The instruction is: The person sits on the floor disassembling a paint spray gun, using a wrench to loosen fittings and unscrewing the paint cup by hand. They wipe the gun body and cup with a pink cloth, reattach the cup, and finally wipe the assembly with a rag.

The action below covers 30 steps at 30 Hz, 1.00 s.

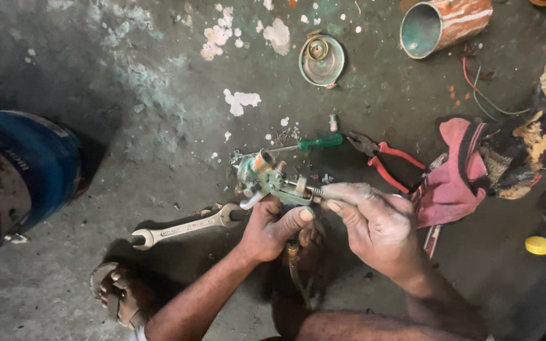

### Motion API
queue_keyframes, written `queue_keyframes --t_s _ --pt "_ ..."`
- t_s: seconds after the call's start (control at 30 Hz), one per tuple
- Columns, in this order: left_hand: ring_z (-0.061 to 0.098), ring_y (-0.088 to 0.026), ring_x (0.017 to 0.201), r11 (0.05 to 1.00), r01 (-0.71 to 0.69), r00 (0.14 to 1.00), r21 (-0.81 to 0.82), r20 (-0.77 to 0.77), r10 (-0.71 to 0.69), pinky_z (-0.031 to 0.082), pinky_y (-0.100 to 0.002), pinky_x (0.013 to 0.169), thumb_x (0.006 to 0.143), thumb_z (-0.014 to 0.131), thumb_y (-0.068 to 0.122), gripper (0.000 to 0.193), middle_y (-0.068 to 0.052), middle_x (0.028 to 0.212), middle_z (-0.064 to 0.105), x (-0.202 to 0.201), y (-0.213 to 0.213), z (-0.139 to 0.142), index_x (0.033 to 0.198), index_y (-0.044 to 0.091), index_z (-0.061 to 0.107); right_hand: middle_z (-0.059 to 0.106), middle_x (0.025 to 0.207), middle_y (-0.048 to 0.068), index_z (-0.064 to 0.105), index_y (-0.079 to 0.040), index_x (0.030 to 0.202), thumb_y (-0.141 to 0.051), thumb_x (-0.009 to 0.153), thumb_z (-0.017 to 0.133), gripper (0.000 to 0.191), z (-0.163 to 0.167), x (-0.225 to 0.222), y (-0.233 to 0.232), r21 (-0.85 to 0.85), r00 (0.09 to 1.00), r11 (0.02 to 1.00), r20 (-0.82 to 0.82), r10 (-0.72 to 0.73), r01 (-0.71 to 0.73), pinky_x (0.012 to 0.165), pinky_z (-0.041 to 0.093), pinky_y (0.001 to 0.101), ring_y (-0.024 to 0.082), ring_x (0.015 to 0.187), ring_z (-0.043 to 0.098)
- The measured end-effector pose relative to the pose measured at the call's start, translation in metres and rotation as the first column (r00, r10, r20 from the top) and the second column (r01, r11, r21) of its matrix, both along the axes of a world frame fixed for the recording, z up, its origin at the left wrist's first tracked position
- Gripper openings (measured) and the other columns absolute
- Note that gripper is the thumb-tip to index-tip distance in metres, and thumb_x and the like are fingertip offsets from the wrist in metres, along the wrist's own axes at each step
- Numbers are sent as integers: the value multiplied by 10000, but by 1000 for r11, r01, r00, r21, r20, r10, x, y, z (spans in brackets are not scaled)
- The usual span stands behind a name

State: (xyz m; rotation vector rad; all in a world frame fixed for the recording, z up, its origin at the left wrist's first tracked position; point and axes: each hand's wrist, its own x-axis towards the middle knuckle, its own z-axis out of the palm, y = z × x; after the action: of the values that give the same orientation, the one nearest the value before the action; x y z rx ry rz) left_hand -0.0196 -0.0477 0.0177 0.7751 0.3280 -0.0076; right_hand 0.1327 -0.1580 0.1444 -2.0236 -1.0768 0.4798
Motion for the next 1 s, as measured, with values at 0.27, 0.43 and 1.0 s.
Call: queue_keyframes --t_s 0.27,0.43,1.0 --pt "632 -112 683 997 67 998 32 9 -68 517 -281 644 1019 673 298 267 -11 765 667 -1 3 7 1023 31 682 758 936 92 688 -26 1025 -86 856 834 231 -8 10 -4 21 996 996 39 86 -87 706 595 304 217 816 769" --pt "640 -106 687 986 165 986 -31 1 -165 512 -275 618 1009 684 299 265 -11 748 672 -5 3 10 1010 34 688 735 868 34 695 -38 991 -148 782 896 310 -32 35 -11 148 890 976 -407 206 -159 649 572 244 101 738 725" --pt "643 -153 677 998 -57 998 -1 -7 57 525 -310 665 1045 643 291 303 -57 769 687 -5 8 -18 939 8 672 723 919 80 681 -14 1065 -198 891 806 282 -18 61 84 -108 916 921 -112 -385 374 654 582 311 148 752 688"
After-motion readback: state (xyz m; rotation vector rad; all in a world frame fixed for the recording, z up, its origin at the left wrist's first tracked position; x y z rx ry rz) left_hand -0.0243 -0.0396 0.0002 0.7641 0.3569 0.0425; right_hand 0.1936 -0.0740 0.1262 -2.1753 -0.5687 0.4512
